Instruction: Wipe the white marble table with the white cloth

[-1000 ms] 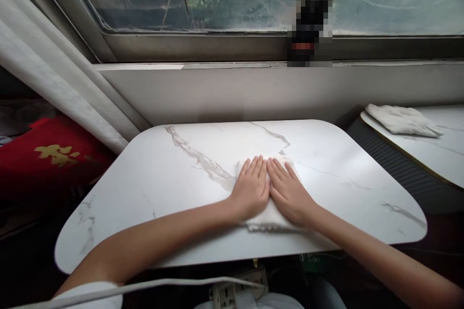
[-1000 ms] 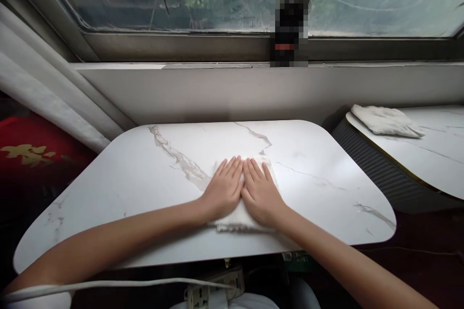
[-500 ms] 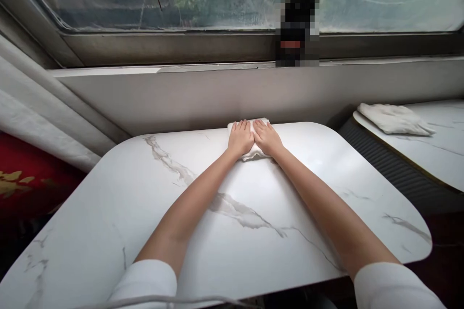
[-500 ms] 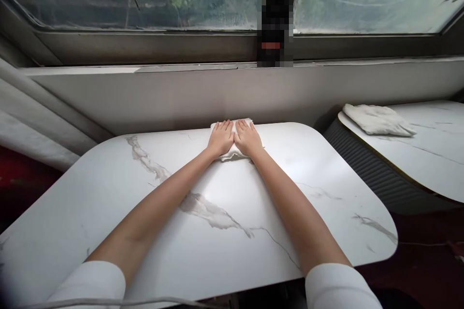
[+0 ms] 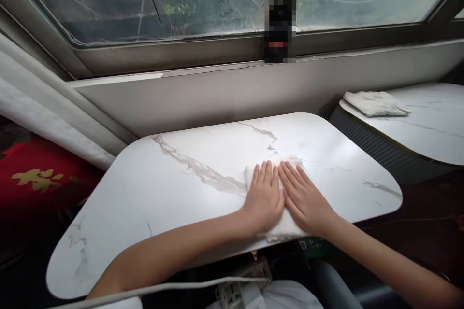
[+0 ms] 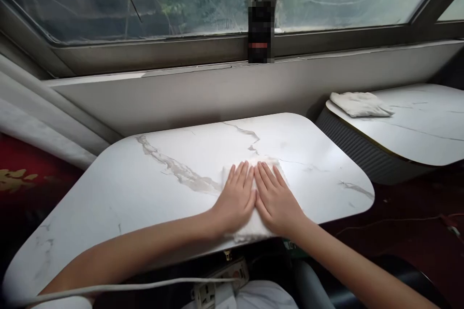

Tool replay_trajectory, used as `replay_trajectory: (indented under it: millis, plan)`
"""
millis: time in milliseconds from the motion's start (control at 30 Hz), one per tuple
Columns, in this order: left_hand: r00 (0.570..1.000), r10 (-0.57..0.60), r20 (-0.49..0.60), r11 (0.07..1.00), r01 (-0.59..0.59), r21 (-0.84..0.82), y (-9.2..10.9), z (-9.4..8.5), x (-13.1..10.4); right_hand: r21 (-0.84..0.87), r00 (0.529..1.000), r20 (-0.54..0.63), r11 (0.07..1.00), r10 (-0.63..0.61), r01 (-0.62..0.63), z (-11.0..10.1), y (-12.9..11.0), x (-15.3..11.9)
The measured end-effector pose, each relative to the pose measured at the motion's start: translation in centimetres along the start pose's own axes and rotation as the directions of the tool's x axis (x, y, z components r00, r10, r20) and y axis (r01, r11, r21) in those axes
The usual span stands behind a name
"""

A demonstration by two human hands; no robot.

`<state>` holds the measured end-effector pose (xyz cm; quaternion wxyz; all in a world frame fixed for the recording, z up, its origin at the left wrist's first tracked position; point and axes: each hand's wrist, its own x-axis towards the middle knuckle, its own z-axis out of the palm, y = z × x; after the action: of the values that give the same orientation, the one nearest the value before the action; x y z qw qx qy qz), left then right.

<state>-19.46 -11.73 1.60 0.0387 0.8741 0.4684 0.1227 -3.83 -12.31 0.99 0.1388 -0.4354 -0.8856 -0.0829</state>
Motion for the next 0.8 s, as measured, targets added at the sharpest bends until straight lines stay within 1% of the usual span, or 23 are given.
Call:
replay_trajectory:
  millis: [67, 100, 167, 200, 233, 300, 400, 500, 567, 667, 733, 800]
  plan:
    - [0.998, 0.051, 0.021, 0.998, -0.050, -0.034, 1.4, -0.3, -1.7, -0.017, 1.000, -0.022, 1.000, 0.002, -0.002, -0.8, -1.1, -2.3]
    - [0.998, 0.058, 0.031, 0.997, -0.057, -0.047, 1.7, -0.4, -2.2, -0.020, 1.000, -0.021, 1.000, 0.009, -0.010, -1.0, -1.4, -2.9]
    - [0.998, 0.048, 0.046, 0.997, -0.045, -0.066, 1.8, -0.4, -2.0, -0.011, 0.999, 0.006, 0.999, 0.038, -0.038, -0.9, -1.1, -3.0]
    - [0.998, 0.035, 0.049, 0.997, -0.031, -0.070, 1.5, -0.3, -1.4, 0.000, 0.998, 0.028, 0.998, 0.061, -0.061, -0.7, -0.5, -2.5]
    - [0.999, 0.018, 0.047, 0.997, -0.014, -0.071, 1.0, -0.2, -0.4, 0.011, 0.995, 0.052, 0.996, 0.088, -0.088, -0.2, 0.2, -1.6]
    - [0.999, -0.018, 0.036, 0.998, 0.021, -0.063, -0.7, 0.1, 2.4, 0.029, 0.986, 0.087, 0.989, 0.142, -0.145, 1.0, 2.3, 1.1]
    - [0.998, -0.063, 0.012, 0.998, 0.064, -0.024, -4.3, 0.6, 7.9, 0.034, 0.975, 0.094, 0.979, 0.199, -0.203, 3.0, 5.9, 6.8]
    - [0.993, -0.116, -0.020, 0.993, 0.117, 0.023, -7.8, 1.1, 13.1, 0.030, 0.971, 0.117, 0.976, 0.210, -0.215, 4.5, 9.4, 12.6]
    - [0.985, -0.165, -0.056, 0.985, 0.167, 0.039, -9.4, 1.5, 15.8, 0.027, 0.970, 0.137, 0.979, 0.199, -0.204, 5.3, 11.4, 15.5]
    - [0.970, -0.214, -0.110, 0.974, 0.220, 0.044, -10.6, 2.0, 18.6, 0.022, 0.973, 0.132, 0.981, 0.188, -0.192, 6.2, 13.8, 18.0]
    - [0.965, -0.228, -0.131, 0.971, 0.236, 0.044, -10.7, 2.3, 19.8, 0.018, 0.976, 0.113, 0.981, 0.188, -0.192, 6.6, 14.9, 18.7]
    - [0.962, -0.237, -0.138, 0.969, 0.245, 0.043, -10.6, 2.5, 20.5, 0.015, 0.978, 0.090, 0.982, 0.186, -0.188, 7.0, 15.5, 18.7]
